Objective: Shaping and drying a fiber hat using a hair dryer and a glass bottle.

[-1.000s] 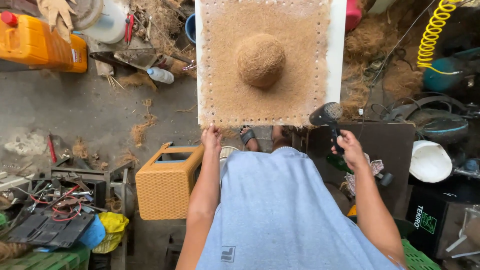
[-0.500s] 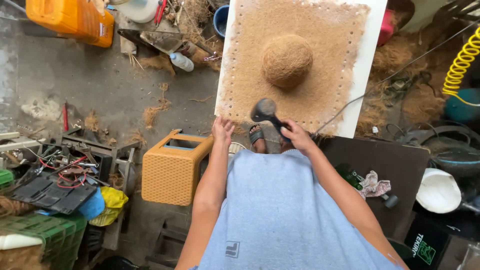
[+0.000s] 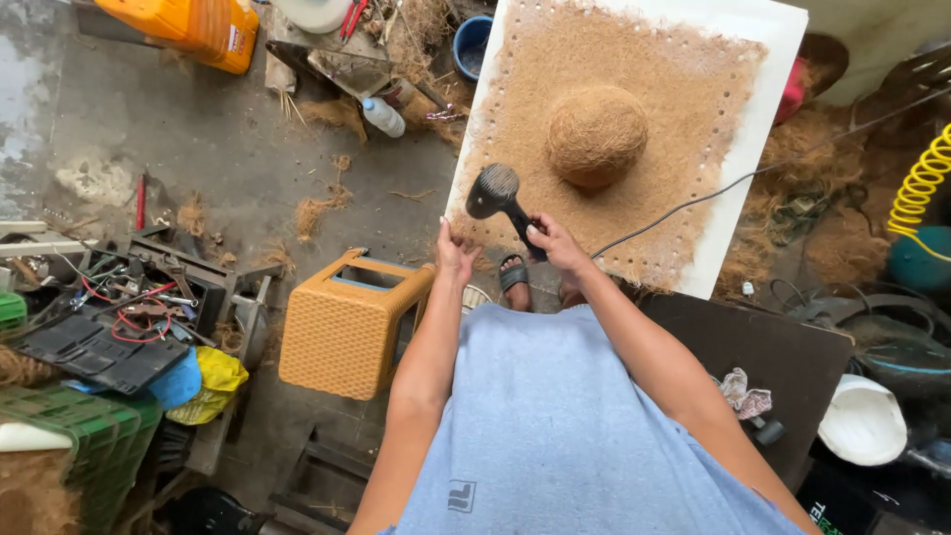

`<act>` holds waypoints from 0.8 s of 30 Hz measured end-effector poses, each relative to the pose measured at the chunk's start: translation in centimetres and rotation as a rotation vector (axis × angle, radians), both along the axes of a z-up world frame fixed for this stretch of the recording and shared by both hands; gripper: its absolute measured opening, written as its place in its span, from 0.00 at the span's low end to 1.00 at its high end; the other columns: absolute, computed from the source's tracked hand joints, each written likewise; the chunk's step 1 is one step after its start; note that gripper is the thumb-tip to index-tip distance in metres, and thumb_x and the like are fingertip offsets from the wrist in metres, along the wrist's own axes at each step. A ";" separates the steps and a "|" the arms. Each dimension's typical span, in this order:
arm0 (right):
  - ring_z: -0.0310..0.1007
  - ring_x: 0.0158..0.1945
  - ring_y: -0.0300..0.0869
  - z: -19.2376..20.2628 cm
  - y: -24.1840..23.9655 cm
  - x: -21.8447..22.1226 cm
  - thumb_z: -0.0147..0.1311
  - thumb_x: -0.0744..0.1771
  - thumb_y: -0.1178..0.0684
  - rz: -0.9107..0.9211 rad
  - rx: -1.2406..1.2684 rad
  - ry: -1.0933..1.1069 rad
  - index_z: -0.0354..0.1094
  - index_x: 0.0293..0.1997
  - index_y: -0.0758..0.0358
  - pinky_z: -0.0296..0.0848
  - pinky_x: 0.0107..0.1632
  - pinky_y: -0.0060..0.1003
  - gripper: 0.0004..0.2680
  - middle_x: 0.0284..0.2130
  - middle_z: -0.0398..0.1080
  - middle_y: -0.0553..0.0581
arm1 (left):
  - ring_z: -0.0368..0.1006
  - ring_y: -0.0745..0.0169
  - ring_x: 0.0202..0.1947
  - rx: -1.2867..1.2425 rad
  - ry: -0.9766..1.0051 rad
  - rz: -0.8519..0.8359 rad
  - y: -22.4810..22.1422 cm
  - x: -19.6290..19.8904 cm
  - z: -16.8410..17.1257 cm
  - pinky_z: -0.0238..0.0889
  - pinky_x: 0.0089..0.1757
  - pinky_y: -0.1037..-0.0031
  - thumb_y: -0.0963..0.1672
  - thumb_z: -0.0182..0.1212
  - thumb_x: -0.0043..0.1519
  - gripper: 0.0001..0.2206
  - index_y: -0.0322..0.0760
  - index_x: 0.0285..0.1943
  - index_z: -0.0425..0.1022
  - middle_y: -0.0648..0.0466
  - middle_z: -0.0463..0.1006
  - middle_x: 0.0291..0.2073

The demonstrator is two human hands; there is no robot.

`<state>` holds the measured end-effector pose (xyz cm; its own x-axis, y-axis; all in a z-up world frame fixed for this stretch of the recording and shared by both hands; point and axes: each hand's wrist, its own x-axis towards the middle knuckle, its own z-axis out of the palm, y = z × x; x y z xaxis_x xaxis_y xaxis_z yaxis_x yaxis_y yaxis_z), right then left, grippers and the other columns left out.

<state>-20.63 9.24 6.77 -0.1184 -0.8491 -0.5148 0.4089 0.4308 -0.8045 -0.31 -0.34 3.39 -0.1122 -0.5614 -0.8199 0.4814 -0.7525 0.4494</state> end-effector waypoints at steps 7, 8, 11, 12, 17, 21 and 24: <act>0.77 0.25 0.44 1.8 -1.5 0.0 0.57 0.69 0.55 -0.015 -0.022 -0.041 0.65 0.60 0.62 0.79 0.24 0.38 0.13 0.29 0.69 0.55 | 0.56 0.31 0.69 0.005 0.106 -0.051 -0.7 0.1 -0.8 0.30 0.66 0.31 0.67 0.49 0.64 0.42 0.38 0.76 0.54 0.38 0.57 0.69; 0.77 0.25 0.44 1.7 -1.5 0.1 0.56 0.69 0.53 -0.029 -0.023 -0.041 0.65 0.61 0.61 0.80 0.25 0.38 0.14 0.30 0.69 0.54 | 0.54 0.28 0.72 0.005 0.108 -0.053 -0.7 0.3 -0.8 0.30 0.66 0.30 0.67 0.48 0.64 0.42 0.39 0.77 0.54 0.36 0.55 0.73; 0.77 0.25 0.45 1.9 -1.9 -0.1 0.55 0.69 0.55 -0.064 -0.026 -0.043 0.64 0.60 0.64 0.79 0.24 0.37 0.12 0.28 0.69 0.58 | 0.54 0.28 0.71 0.007 0.124 -0.047 -0.7 0.4 -1.5 0.35 0.66 0.31 0.67 0.50 0.63 0.43 0.39 0.77 0.55 0.37 0.54 0.74; 0.77 0.25 0.45 2.3 -1.8 0.0 0.55 0.69 0.55 -0.065 -0.026 -0.043 0.64 0.60 0.64 0.79 0.24 0.37 0.12 0.28 0.69 0.58 | 0.54 0.28 0.71 0.008 0.123 -0.049 -0.6 0.5 -1.5 0.35 0.66 0.31 0.67 0.50 0.63 0.43 0.39 0.77 0.55 0.37 0.54 0.74; 0.77 0.25 0.45 2.8 -1.8 -0.3 0.55 0.69 0.56 -0.058 -0.041 0.001 0.65 0.60 0.64 0.77 0.23 0.37 0.12 0.28 0.69 0.58 | 0.55 0.30 0.71 0.023 0.111 -0.052 -0.7 0.3 -1.8 0.33 0.66 0.31 0.67 0.50 0.62 0.43 0.40 0.77 0.56 0.38 0.56 0.73; 0.76 0.24 0.46 3.8 -1.7 -0.3 0.56 0.69 0.57 -0.060 -0.055 -0.019 0.65 0.59 0.64 0.76 0.23 0.38 0.13 0.27 0.68 0.57 | 0.55 0.30 0.72 0.018 0.104 -0.061 -0.7 0.4 -1.7 0.34 0.66 0.31 0.68 0.50 0.62 0.44 0.39 0.77 0.56 0.38 0.56 0.73; 0.76 0.24 0.44 4.7 -1.6 -0.3 0.56 0.69 0.57 -0.018 -0.031 -0.011 0.66 0.58 0.62 0.76 0.23 0.35 0.11 0.27 0.67 0.55 | 0.61 0.32 0.68 0.017 0.088 -0.067 -0.7 0.7 -3.1 0.39 0.65 0.30 0.68 0.50 0.62 0.42 0.40 0.75 0.59 0.39 0.61 0.70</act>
<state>-20.90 7.60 11.50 -0.1280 -0.8625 -0.4896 0.4256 0.3982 -0.8126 0.39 -1.08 0.28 -0.2208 -0.5362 -0.8147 0.4668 -0.7915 0.3945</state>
